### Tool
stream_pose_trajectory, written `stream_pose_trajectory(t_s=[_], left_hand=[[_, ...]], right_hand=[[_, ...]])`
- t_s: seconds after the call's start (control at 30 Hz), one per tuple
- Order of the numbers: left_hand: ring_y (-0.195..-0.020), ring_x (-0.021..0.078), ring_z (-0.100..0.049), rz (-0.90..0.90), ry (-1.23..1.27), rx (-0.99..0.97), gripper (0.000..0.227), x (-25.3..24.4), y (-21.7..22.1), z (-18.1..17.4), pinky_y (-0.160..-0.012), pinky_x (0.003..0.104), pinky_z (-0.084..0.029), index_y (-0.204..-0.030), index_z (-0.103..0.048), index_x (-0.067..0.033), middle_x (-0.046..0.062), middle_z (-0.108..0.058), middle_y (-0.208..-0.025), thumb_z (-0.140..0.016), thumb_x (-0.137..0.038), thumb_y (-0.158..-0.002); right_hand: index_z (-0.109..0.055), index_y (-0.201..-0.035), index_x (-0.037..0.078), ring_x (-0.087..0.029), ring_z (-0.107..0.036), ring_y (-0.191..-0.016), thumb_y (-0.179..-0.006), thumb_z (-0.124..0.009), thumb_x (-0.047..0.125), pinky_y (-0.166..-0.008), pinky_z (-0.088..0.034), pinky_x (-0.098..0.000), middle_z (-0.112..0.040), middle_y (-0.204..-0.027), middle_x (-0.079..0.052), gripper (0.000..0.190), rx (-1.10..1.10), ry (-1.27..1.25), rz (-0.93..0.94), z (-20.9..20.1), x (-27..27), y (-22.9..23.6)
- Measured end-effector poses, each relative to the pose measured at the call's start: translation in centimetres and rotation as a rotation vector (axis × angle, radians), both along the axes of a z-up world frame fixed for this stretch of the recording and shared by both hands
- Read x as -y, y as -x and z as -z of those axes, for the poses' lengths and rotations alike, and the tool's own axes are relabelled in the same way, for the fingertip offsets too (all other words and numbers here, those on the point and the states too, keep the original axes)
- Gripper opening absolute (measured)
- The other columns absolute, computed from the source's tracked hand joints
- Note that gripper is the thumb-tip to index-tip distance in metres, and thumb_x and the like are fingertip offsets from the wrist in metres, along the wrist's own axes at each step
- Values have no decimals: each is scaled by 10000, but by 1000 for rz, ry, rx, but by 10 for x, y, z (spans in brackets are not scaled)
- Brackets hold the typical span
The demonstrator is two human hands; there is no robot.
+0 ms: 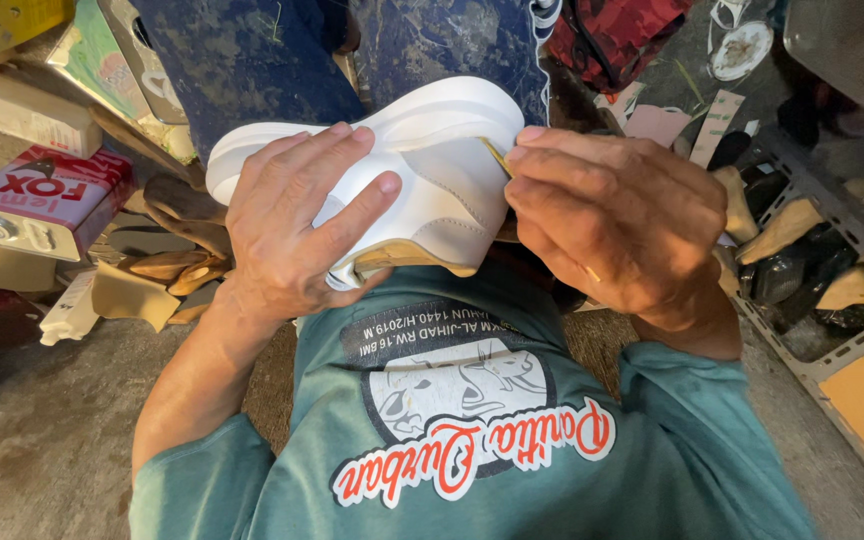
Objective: The person manufactures a white leather shoe by adjusting straps, using a hammer to shape the heel, and applying a liquid from a container using a small applicator tool.
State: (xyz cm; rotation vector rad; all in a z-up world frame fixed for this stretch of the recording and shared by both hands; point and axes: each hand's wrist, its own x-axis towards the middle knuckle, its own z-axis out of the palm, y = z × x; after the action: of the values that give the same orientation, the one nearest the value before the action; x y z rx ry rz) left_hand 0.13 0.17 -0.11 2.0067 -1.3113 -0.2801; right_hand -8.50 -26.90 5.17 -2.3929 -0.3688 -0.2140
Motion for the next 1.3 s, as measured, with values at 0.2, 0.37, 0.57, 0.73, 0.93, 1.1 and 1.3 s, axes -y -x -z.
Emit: stream_pose_trajectory(t_s=[0.2, 0.37, 0.57, 0.73, 0.93, 1.1, 1.3], left_hand=[[-1129, 446, -729, -23, 13, 9, 518, 2, 1, -2, -948, 541, -584, -1277, -639, -77, 267, -672, -1266, -437, -503, -1062], [-1133, 447, -730, -17, 12, 11, 511, 1, 0, 1, -953, 545, -585, -1287, -634, -84, 264, -673, -1276, -443, -500, -1061], [-1119, 449, -733, -28, 27, 10, 508, 3, 1, -1, -943, 540, -584, -1271, -643, -77, 266, -679, -1260, -419, -485, -1066], [-1127, 447, -731, -31, 25, -2, 499, 2, 2, -1, -950, 540, -578, -1266, -652, -83, 264, -676, -1269, -437, -484, -1061], [-1127, 444, -735, -27, 13, 4, 506, 2, 2, -1, -948, 537, -582, -1282, -641, -89, 262, -681, -1267, -417, -490, -1067], [-1121, 441, -733, -30, 21, 4, 511, 3, 1, -1, -946, 533, -580, -1264, -647, -84, 264, -683, -1254, -415, -493, -1063], [-1108, 444, -738, -36, 37, -3, 505, 3, 1, -1, -942, 535, -580, -1253, -656, -82, 268, -689, -1242, -417, -484, -1062]], right_hand=[[-527, -1099, -92, -403, -731, -1004, -936, -705, -206, -860, -648, -404, -673, -1036, -274, 267, 273, -196, 27, 41, 24, 45], [-564, -997, -78, -429, -771, -828, -981, -644, -113, -725, -650, -434, -707, -905, -274, 88, 205, -275, 168, 34, 1, 25], [-610, -1039, -18, -381, -799, -886, -1026, -634, -39, -727, -628, -417, -752, -977, -202, 35, 63, -221, 177, 26, -8, 21], [-632, -1043, -22, -387, -808, -892, -1016, -655, -69, -758, -630, -407, -755, -984, -190, 58, 45, -223, 157, 26, -8, 16], [-624, -1039, -10, -348, -799, -869, -1005, -616, -81, -748, -620, -403, -758, -977, -169, 79, 58, -112, 138, 15, -7, 14], [-629, -941, -43, -346, -783, -807, -966, -674, -105, -704, -607, -386, -752, -888, -198, 81, 63, -149, 195, 13, -7, 15], [-620, -1004, -91, -429, -777, -881, -1032, -662, 53, -807, -649, -473, -721, -945, -261, 153, 5, -266, 340, 20, -5, 31]])
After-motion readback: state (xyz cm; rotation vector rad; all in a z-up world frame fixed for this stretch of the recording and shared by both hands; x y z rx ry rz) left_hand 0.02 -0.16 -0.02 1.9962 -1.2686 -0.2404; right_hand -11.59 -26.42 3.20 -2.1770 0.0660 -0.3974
